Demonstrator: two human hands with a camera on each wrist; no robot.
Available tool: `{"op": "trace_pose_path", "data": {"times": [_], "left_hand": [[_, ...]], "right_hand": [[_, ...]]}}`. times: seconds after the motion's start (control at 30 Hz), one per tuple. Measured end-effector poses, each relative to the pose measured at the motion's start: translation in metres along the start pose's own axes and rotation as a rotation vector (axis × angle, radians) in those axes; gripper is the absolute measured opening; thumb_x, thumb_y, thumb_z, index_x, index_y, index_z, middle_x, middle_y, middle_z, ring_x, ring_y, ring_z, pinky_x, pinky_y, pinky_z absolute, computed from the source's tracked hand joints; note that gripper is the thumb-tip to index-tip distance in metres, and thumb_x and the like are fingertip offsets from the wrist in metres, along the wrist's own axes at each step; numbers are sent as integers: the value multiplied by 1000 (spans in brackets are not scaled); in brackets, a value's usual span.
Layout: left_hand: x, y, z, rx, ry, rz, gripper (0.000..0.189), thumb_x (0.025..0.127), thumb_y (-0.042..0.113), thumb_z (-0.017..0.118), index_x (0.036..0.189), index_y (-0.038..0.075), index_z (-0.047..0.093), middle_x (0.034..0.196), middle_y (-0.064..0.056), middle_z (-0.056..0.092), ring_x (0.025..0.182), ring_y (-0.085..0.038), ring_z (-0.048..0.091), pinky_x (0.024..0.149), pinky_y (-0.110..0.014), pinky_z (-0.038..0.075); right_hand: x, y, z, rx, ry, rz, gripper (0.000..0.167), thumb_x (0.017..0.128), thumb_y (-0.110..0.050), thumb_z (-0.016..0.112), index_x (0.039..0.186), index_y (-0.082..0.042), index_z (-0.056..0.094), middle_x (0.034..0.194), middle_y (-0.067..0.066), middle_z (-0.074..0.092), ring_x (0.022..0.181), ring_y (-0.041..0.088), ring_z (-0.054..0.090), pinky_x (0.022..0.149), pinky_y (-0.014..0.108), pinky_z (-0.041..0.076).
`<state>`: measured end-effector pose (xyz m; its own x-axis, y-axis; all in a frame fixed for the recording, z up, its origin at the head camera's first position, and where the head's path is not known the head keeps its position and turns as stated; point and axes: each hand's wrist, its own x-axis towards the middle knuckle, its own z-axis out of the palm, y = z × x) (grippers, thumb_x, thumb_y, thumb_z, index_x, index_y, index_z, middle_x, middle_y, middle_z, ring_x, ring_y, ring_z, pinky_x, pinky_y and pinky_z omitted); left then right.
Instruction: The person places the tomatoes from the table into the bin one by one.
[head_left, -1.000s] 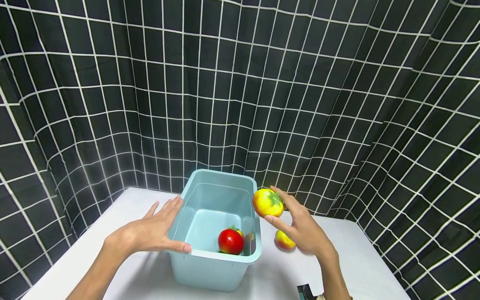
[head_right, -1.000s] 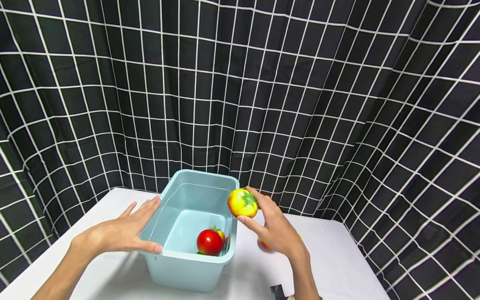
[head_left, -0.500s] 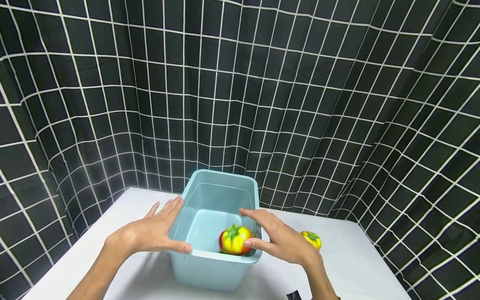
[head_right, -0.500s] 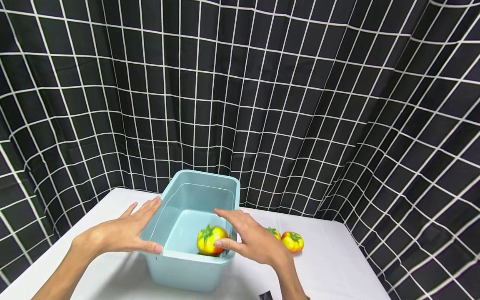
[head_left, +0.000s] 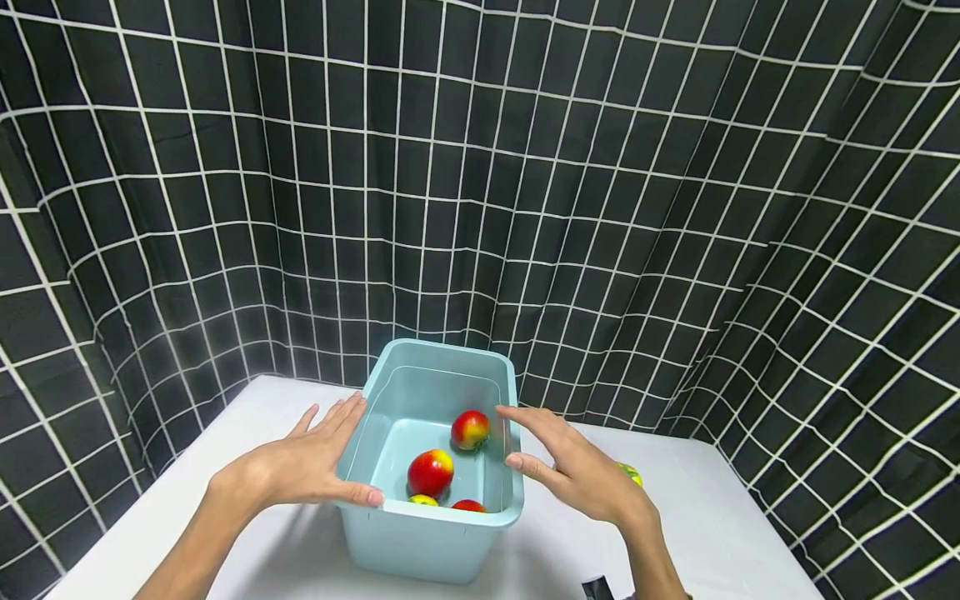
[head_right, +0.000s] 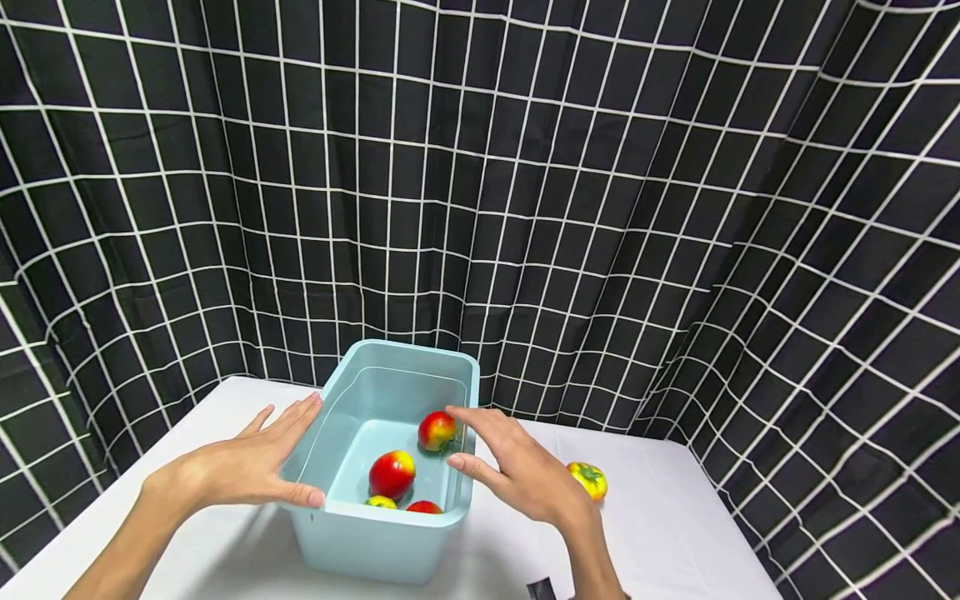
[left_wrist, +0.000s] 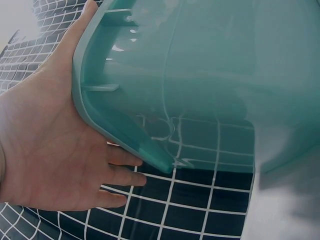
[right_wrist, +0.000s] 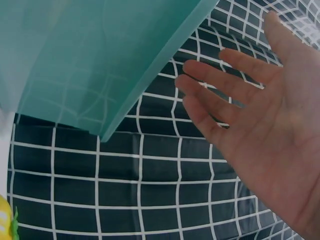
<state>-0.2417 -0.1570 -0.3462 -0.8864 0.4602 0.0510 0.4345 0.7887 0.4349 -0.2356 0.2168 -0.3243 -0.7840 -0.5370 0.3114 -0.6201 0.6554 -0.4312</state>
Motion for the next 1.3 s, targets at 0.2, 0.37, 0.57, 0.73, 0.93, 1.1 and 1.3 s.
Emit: {"op": "trace_pose_path", "data": {"times": [0.2,0.37,0.57,0.73,0.93,1.1,1.3], "left_hand": [[-1,0,1,3,-1,2,130,80,76,71,164,-6,15,175,-24,15,162,-48,16,130,-71,5],[-1,0,0,8,0,-1,131,80,76,71,165,-6,14,175,-24,14,162,-47,15,131,-69,5],[-2,1,0,-1,-1,1,131,80,77,71,165,-5,13,175,-23,12,162,-47,14,131,-69,4],[-3,0,0,0,3,-1,131,80,77,71,165,-5,14,176,-23,13,162,-47,15,131,-69,5],[-2,0,1,1,3,4,130,81,76,71,165,-6,14,175,-23,14,162,-46,15,131,-69,5],[-3,0,1,3,-1,7,130,81,76,71,165,-6,14,175,-24,14,162,-46,15,131,-69,6],[-2,0,0,0,2,6,131,81,76,71,165,-6,14,175,-23,13,162,-47,15,131,-70,6]], "right_hand": [[-2,2,-3,-19,20,3,56,104,-48,60,156,-35,46,154,-14,53,143,17,53,115,56,51],[-6,4,-8,-30,38,28,55,104,-50,60,155,-40,45,153,-14,53,136,15,55,111,55,53],[-8,9,-13,-24,63,32,55,104,-45,61,156,-35,45,155,-8,54,143,25,53,112,63,50],[-11,13,-19,-55,87,64,56,105,-44,60,157,-30,46,157,-1,54,145,31,52,111,68,50],[-16,25,-28,-95,122,71,54,106,-38,60,156,-24,47,158,5,54,145,34,52,114,69,46],[-23,36,-37,-77,153,113,54,106,-36,60,156,-22,47,156,11,55,144,39,51,112,73,45],[-32,46,-51,-95,157,204,59,105,-40,62,156,-14,47,154,18,56,142,44,52,110,75,45]]}}
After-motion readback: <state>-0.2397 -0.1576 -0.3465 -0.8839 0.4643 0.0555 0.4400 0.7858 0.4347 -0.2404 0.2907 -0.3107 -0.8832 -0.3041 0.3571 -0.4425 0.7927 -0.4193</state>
